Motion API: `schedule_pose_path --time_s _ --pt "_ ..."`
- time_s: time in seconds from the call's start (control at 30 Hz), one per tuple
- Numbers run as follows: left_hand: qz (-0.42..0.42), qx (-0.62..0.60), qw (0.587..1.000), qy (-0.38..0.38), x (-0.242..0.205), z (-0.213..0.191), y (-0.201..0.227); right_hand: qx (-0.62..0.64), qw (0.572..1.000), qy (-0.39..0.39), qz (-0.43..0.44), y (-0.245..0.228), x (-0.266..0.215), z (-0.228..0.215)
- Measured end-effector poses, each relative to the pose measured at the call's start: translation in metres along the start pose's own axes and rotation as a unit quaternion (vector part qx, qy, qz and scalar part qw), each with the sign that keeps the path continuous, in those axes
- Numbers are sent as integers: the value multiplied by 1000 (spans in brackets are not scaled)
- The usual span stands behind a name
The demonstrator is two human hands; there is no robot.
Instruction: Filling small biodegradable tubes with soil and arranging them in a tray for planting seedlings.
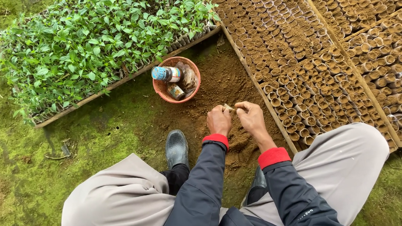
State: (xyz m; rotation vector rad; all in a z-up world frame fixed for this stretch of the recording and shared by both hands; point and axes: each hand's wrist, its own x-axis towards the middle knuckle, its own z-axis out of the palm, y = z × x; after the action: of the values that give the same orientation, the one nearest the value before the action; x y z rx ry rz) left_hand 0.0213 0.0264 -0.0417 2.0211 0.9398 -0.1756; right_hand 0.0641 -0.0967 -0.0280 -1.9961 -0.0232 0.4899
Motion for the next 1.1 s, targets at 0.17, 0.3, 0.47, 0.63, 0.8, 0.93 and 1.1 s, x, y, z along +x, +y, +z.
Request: schedule_pose_path --time_s 0.17,0.3,0.47,0.63,0.8,0.93,1.1 --pt "-11 -24 1000 2 0 1 -3 -101 990 2 -95 3 -8 1" --pt "-31 -29 999 -9 1 2 -7 -131 982 -25 -135 12 -6 7" --pt "-47 -91 994 -36 -1 -6 -5 -160 966 -27 -201 23 0 10" --pt "-79 -213 972 -52 15 9 -29 -167 963 -30 -210 9 -6 4" --pt "-260 -466 833 -148 20 32 -63 -173 951 -22 -254 8 -4 -2" --pt "-288 -594 733 -164 22 41 -58 -168 950 -27 -263 13 -7 -1" --pt "-252 -632 718 -147 35 49 -69 -182 952 -33 -242 3 -15 -4"
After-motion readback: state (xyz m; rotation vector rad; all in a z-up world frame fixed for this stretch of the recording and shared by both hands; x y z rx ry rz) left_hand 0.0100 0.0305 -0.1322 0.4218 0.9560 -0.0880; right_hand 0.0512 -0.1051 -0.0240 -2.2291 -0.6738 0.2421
